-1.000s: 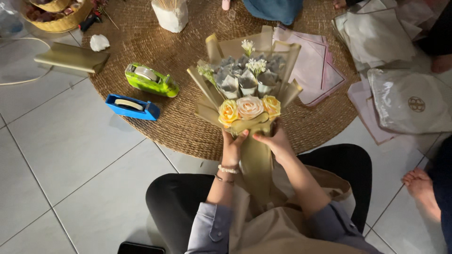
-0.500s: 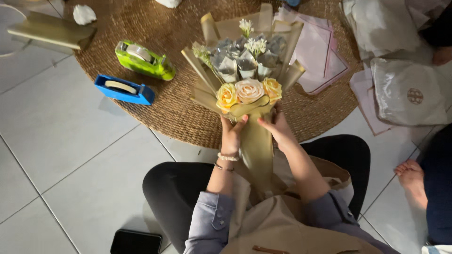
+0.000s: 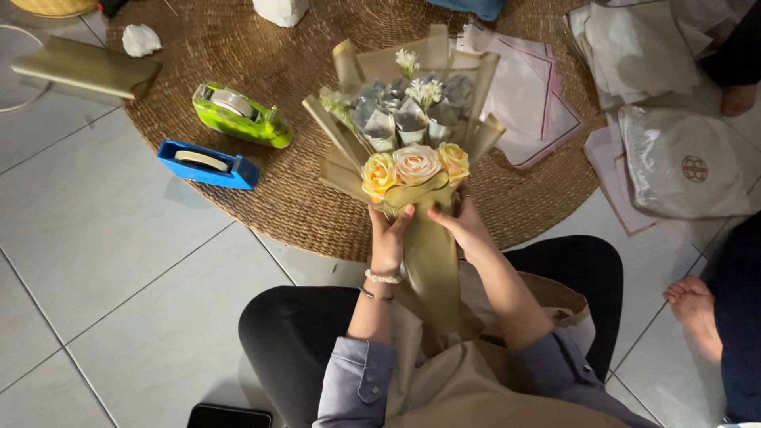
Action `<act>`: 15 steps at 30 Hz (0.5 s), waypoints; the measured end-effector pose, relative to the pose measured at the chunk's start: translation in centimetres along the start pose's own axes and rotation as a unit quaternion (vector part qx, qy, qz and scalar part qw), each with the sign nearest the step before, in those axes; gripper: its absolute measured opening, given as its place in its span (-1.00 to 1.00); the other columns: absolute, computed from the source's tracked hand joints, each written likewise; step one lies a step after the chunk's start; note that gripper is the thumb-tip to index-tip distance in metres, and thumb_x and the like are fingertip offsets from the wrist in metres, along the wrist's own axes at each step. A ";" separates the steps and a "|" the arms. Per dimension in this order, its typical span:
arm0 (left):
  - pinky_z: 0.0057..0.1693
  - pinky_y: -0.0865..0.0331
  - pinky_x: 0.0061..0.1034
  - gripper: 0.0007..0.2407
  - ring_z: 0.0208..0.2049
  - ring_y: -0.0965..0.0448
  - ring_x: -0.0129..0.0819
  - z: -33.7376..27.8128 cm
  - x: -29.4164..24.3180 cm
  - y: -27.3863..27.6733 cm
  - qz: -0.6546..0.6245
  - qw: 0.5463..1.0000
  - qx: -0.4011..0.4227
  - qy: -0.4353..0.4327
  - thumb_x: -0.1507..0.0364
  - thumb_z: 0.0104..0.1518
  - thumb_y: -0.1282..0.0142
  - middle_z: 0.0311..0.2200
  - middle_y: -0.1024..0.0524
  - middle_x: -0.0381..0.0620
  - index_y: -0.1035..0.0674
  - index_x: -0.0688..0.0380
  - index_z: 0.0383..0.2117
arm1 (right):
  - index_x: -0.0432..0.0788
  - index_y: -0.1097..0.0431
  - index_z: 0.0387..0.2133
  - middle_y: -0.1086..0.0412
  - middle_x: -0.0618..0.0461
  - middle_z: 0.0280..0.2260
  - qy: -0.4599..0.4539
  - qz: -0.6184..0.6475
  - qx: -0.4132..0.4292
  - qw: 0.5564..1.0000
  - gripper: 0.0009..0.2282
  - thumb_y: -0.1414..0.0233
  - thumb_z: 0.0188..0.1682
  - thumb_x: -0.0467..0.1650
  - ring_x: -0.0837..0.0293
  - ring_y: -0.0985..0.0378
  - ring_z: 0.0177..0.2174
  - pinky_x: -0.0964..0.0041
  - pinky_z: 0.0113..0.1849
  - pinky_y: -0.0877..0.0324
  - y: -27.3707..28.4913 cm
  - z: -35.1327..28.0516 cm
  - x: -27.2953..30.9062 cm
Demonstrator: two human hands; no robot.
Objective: The person wraps a small bouquet of artificial flowers and paper money in decorative gold paper. They fold the paper around the stem, securing and shaping it to form the outer layer of the arrangement.
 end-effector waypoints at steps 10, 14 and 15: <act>0.20 -0.23 -0.13 -0.27 0.19 -0.23 0.00 0.8 0.0 0.4 -0.041 0.997 -0.059 0.034 0.39 -0.02 -0.29 0.16 -0.21 0.26 -0.05 0.28 0.24 | -0.19 -0.03 0.11 -0.25 -0.05 -0.09 -0.020 0.004 0.005 1.000 -0.26 -0.33 -0.34 -0.38 0.10 -0.34 -0.11 0.20 -0.04 -0.34 -1.5 0.8 2.4; 0.09 -0.36 -0.14 -0.39 0.01 -0.41 0.00 2.9 3.5 3.0 0.059 0.992 -0.110 0.032 0.34 -0.05 -0.35 -0.02 -0.36 0.26 -0.22 0.32 0.05 | -0.35 0.17 0.23 0.03 -0.38 0.18 -0.070 -0.070 0.015 0.995 -0.10 -0.33 -0.29 -0.32 -0.22 -0.01 0.18 -0.07 0.14 -0.03 -2.3 2.0 1.1; 0.08 -0.36 -0.11 -0.39 -0.03 -0.44 0.07 3.1 4.1 3.8 0.084 0.985 -0.151 0.022 0.33 -0.08 -0.39 -0.08 -0.37 0.29 -0.22 0.34 -0.01 | -0.29 0.09 0.23 -0.08 -0.31 0.14 -0.089 -0.081 0.015 0.993 -0.12 -0.35 -0.29 -0.30 -0.14 -0.14 0.14 -0.01 0.10 -0.16 -1.6 3.0 -0.9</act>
Point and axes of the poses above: each hand's wrist, its own z-axis towards the middle knuckle, its own y-axis out of the back of the hand, x = y × z, the point moved 6 cm from there along z, towards the middle knuckle
